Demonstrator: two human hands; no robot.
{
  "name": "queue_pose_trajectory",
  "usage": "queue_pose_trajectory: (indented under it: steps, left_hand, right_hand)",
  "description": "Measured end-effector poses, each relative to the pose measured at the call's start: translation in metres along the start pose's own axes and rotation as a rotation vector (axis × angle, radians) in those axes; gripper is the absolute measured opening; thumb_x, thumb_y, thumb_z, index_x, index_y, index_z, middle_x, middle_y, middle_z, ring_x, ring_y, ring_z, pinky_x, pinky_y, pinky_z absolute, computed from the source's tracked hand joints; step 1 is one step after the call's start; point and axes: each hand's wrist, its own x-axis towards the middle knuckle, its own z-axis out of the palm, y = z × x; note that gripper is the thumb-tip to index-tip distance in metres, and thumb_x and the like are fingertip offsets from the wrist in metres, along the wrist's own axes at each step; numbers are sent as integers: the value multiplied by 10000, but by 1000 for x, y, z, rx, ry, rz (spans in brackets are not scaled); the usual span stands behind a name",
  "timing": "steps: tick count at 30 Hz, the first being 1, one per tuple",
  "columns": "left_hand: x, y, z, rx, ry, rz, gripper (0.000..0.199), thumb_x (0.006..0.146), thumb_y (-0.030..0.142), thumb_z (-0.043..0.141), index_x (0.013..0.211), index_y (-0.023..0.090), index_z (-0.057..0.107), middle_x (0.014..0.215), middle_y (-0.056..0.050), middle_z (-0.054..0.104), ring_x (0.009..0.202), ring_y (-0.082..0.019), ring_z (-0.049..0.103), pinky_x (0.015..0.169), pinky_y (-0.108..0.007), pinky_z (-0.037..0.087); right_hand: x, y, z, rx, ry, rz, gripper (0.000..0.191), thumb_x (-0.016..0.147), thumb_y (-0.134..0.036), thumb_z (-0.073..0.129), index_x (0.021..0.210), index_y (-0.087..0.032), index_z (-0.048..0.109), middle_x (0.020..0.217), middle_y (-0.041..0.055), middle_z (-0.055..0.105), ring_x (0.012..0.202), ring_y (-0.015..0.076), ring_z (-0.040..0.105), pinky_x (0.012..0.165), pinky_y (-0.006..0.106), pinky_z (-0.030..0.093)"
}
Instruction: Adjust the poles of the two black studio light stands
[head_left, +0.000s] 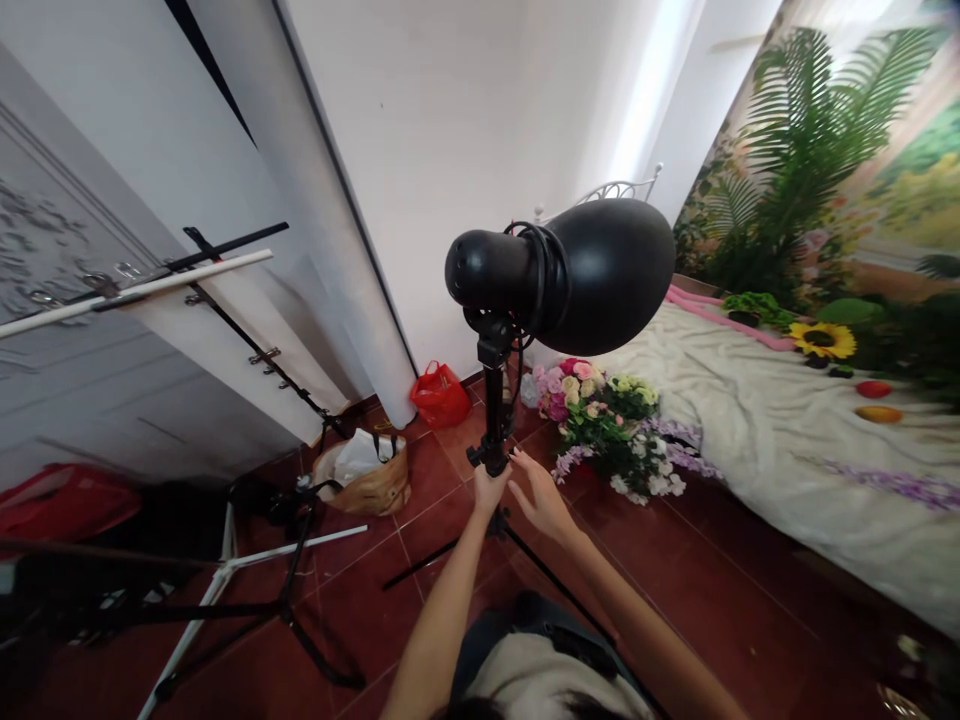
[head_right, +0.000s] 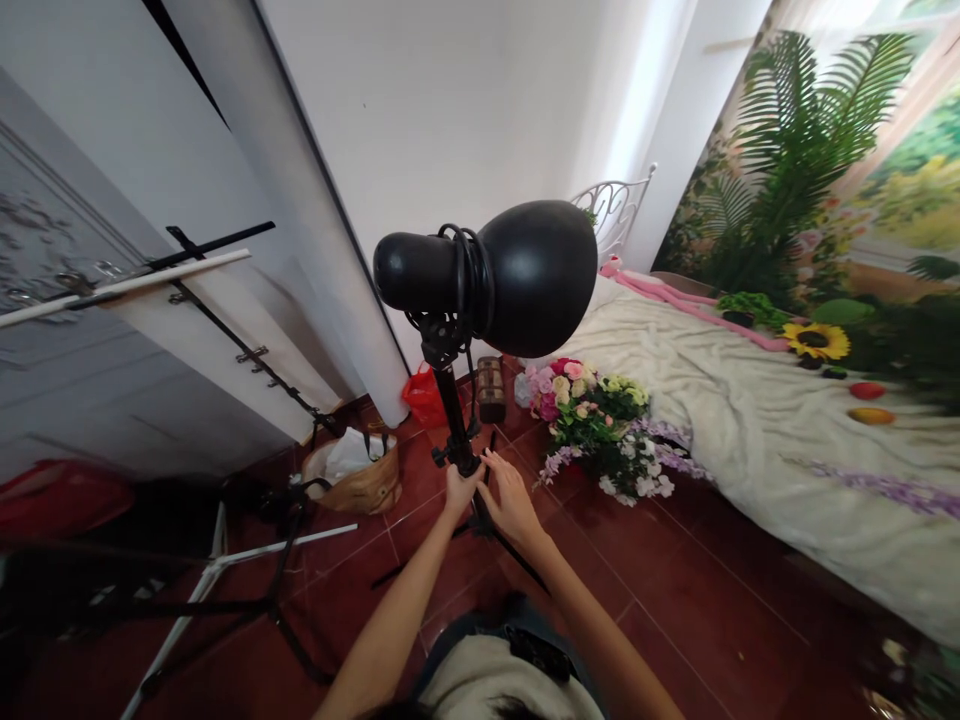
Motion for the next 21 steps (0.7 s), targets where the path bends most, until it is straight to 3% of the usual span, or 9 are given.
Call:
queue_pose_trajectory:
  steps: [4, 8, 14, 21]
  left_hand:
    - [1, -2, -2, 43, 9, 12, 307, 617, 358, 710, 784, 104, 669, 793, -93, 698, 739, -203, 642, 685, -320, 515]
    - [2, 0, -3, 61, -36, 69, 284, 654, 340, 689, 812, 104, 670, 864, -124, 703, 809, -226, 652, 739, -344, 513]
    - [3, 0, -1, 68, -14, 92, 253, 661, 271, 665, 852, 105, 668, 880, -127, 700, 816, -229, 654, 777, -370, 507]
    - [3, 3, 1, 69, 20, 94, 235, 637, 259, 677, 817, 110, 664, 846, -116, 703, 815, -230, 653, 797, -390, 503]
  right_hand:
    - [4, 21, 15, 27, -54, 32, 498, 934, -335, 345, 1411, -211, 272, 1430, 94, 370, 1354, 217, 274, 1097, 465, 265]
    - [18, 41, 30, 119, -45, 67, 475, 936, -375, 329, 1384, -218, 337, 1389, 100, 426, 1322, 225, 337, 1072, 455, 302]
    - [36, 62, 38, 291, 19, 181, 397, 942, -392, 285, 1240, -216, 479, 1085, 76, 622, 1030, 186, 575, 950, 365, 419]
    - [46, 61, 50, 305, 162, 315, 341, 906, -439, 350, 1078, -197, 519, 954, 59, 630, 849, 168, 598, 794, 288, 451]
